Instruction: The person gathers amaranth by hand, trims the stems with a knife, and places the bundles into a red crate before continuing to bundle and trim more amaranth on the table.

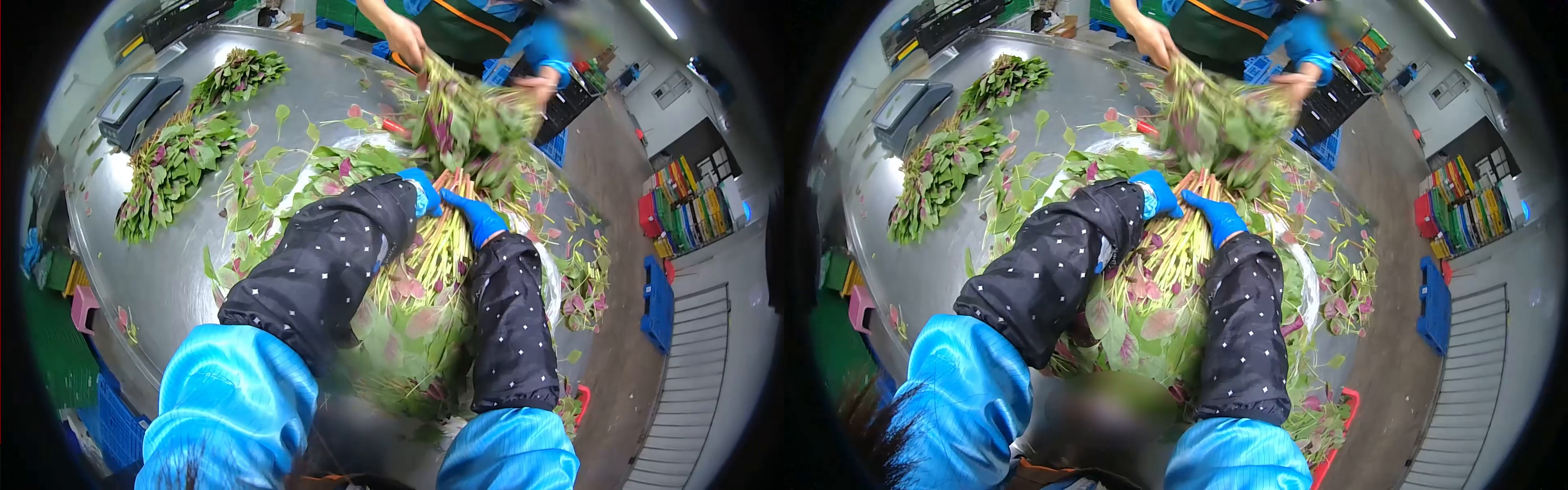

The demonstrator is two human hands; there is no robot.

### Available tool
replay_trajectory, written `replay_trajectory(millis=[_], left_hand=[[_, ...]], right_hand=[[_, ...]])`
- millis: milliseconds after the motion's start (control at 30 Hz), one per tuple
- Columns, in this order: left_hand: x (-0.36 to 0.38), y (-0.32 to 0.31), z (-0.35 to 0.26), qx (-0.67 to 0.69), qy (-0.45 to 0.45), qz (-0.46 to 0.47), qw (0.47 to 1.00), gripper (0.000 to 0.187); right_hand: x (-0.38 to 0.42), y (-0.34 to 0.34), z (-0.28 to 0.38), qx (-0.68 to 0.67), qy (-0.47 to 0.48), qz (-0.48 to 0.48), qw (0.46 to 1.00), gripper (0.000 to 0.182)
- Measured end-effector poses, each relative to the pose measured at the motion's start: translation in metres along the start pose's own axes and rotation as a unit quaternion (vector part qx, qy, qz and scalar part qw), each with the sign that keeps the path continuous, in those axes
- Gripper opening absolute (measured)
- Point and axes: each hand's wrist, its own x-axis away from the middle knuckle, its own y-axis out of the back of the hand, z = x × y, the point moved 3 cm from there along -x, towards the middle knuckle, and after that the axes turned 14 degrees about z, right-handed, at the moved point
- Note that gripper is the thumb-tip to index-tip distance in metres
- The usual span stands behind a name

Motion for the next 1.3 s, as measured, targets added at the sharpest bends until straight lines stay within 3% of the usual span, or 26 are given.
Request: replay_trajectory(millis=[67, 133, 167, 200, 267, 333, 467, 533, 567, 600, 667, 700, 733, 767, 833, 933, 1067, 1133, 1200, 1233, 1300], left_hand=[[0.011, 0.003, 0.004, 0.050, -0.059, -0.055, 0.995, 0.053], [0.026, 0.011, 0.007, 0.085, -0.157, -0.081, 0.981, 0.042], [0.034, 0.007, 0.015, 0.239, -0.234, -0.117, 0.935, 0.026], [0.045, 0.000, 0.014, 0.340, -0.308, -0.107, 0.882, 0.026], [0.071, -0.012, 0.007, 0.303, -0.317, -0.279, 0.854, 0.030], [0.118, -0.018, -0.009, 0.379, -0.264, -0.278, 0.842, 0.035], [0.169, -0.034, -0.022, 0.496, -0.379, -0.229, 0.747, 0.042], [0.201, -0.038, -0.022, 0.414, -0.479, -0.248, 0.734, 0.063], [0.215, -0.051, -0.026, 0.453, -0.514, -0.127, 0.717, 0.088], [0.215, -0.065, -0.025, 0.354, -0.515, -0.174, 0.761, 0.103], [0.241, -0.069, -0.027, 0.319, -0.514, -0.204, 0.770, 0.111], [0.253, -0.069, -0.027, 0.335, -0.538, -0.184, 0.752, 0.110], [0.267, -0.068, -0.029, 0.349, -0.560, -0.166, 0.733, 0.108], [0.289, -0.067, -0.033, 0.428, -0.579, -0.135, 0.681, 0.101], [0.292, -0.078, -0.030, 0.401, -0.570, -0.116, 0.708, 0.085], [0.319, -0.073, -0.018, 0.321, -0.518, -0.253, 0.751, 0.070], [0.357, -0.057, 0.009, 0.356, -0.458, -0.314, 0.751, 0.058], [0.379, -0.044, 0.027, 0.368, -0.435, -0.330, 0.753, 0.052], [0.410, -0.027, 0.050, 0.355, -0.420, -0.335, 0.766, 0.046], [0.430, -0.021, 0.062, 0.337, -0.413, -0.325, 0.781, 0.043], [0.476, -0.018, 0.086, 0.235, -0.414, -0.275, 0.835, 0.030]], right_hand=[[0.026, -0.023, 0.012, -0.133, 0.036, 0.087, 0.987, 0.030], [0.035, -0.019, 0.012, -0.141, 0.128, 0.104, 0.976, 0.031], [0.049, -0.021, 0.016, -0.141, 0.167, 0.096, 0.971, 0.030], [0.071, -0.036, 0.027, -0.141, 0.206, 0.088, 0.964, 0.030], [0.073, -0.034, 0.032, -0.284, 0.148, 0.134, 0.938, 0.034], [0.093, -0.051, 0.044, -0.210, 0.211, 0.152, 0.942, 0.046], [0.162, -0.100, 0.073, -0.057, 0.294, 0.034, 0.953, 0.041], [0.197, -0.129, 0.075, -0.045, 0.341, -0.019, 0.939, 0.039], [0.210, -0.140, 0.072, -0.013, 0.361, -0.058, 0.931, 0.039], [0.220, -0.149, 0.067, 0.016, 0.378, -0.097, 0.921, 0.039], [0.241, -0.164, 0.060, 0.013, 0.357, -0.094, 0.929, 0.041], [0.246, -0.170, 0.054, 0.008, 0.321, -0.061, 0.945, 0.046], [0.262, -0.186, 0.055, 0.000, 0.357, -0.006, 0.934, 0.050], [0.278, -0.208, 0.058, -0.001, 0.347, 0.026, 0.937, 0.055], [0.309, -0.242, 0.066, 0.058, 0.321, 0.100, 0.940, 0.072], [0.336, -0.280, 0.087, 0.367, 0.448, -0.025, 0.815, 0.068], [0.366, -0.332, 0.102, 0.478, 0.446, -0.007, 0.757, 0.081], [0.381, -0.354, 0.107, 0.537, 0.446, -0.066, 0.713, 0.081], [0.388, -0.364, 0.113, 0.507, 0.463, -0.060, 0.725, 0.071], [0.425, -0.373, 0.126, 0.523, 0.380, 0.013, 0.763, 0.054], [0.436, -0.351, 0.116, 0.499, 0.387, 0.054, 0.773, 0.051]])
